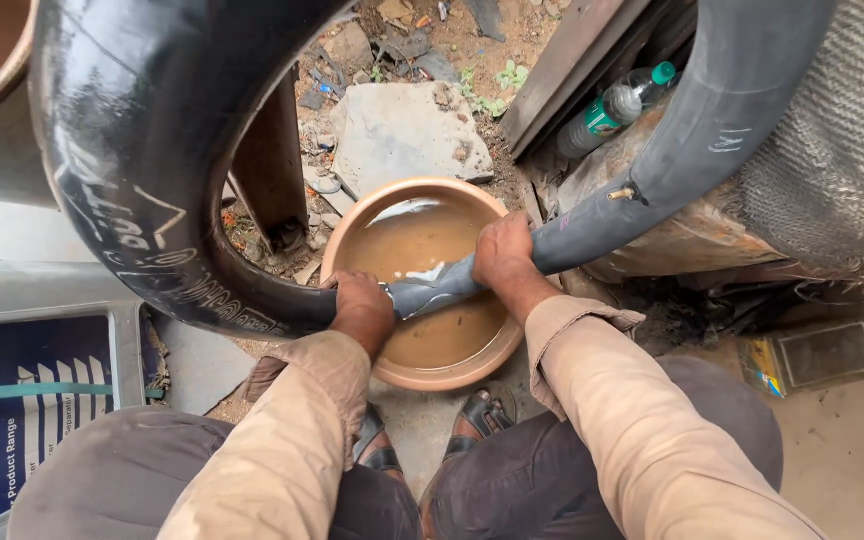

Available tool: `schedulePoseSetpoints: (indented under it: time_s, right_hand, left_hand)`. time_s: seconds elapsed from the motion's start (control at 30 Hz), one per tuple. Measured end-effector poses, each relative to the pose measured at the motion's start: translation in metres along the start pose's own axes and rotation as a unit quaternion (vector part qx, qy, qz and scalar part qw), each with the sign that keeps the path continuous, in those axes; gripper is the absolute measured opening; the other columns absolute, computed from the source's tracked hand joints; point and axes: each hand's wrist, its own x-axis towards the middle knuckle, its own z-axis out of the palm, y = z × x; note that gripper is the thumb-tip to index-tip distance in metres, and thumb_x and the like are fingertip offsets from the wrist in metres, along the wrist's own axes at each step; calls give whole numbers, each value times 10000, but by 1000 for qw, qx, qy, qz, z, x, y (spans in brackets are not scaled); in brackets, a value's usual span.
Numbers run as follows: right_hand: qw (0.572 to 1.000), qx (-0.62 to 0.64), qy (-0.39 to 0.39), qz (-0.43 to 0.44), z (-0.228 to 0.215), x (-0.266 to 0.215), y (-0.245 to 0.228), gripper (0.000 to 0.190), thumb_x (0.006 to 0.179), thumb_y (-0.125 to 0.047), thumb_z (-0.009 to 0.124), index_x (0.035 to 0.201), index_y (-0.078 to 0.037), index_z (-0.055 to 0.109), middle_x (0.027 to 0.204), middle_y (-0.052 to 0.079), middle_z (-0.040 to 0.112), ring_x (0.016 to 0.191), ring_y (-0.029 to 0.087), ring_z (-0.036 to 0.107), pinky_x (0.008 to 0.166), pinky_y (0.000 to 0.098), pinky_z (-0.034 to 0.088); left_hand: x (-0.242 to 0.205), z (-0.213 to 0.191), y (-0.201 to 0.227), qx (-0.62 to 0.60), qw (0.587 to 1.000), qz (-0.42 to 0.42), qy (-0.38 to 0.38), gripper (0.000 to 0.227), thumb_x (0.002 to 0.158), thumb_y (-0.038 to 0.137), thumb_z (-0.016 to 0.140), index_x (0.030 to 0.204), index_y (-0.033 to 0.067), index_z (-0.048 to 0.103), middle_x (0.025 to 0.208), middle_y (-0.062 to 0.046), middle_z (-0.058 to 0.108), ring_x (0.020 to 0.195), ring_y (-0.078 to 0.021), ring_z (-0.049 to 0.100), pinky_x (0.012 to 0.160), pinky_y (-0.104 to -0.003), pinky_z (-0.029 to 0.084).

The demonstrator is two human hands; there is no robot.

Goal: The person sits on the ground and submerges a section of a truck tire inner tube in a water-filled basin, running their hands along the wet rubber and watching for air bubbles to locate a leak, then lifts the tube out of the water at the end.

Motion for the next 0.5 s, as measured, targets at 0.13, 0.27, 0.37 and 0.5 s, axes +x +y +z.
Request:
schedulePoseSetpoints:
  time_s: [0.13,0.27,0.37,0.5]
  right_hand:
    - [1000,6,-23,-16,10,12,-7,458,940,-338,578,1302,-85,701,1275,110,712,1222,293,632,1009,479,403]
    - [1000,-27,-2,-10,31,28,-17,396,964,-307,552,1253,-98,725,1217,114,730,1148,300,657,934,475,413]
    - [1000,-27,3,-8,39,31,-20,364,973,-283,550,1233,-114,740,1201,100,742,1135,291,668,918,471,421]
    - [1000,-20,13,6,49,40,-21,334,996,-260,542,1213,-125,757,1181,91,757,1130,289,678,906,466,426]
  left_hand:
    - [13,-3,-3,-15,1000,-2,-11,493,1066,351,479,1507,137,526,1556,-164,445,1393,-400,457,877,-720,461]
    - [23,-3,-3,-19,1000,5,-19,479,1049,330,521,1489,144,552,1534,-154,496,1376,-401,496,893,-698,466]
    - [35,-2,2,-10,1000,2,-24,454,1048,339,527,1441,129,613,1487,-161,568,1314,-408,568,896,-675,478]
    - [17,-22,-2,31,997,28,-58,488,961,336,711,1415,171,640,1468,-149,590,1289,-410,588,916,-650,489]
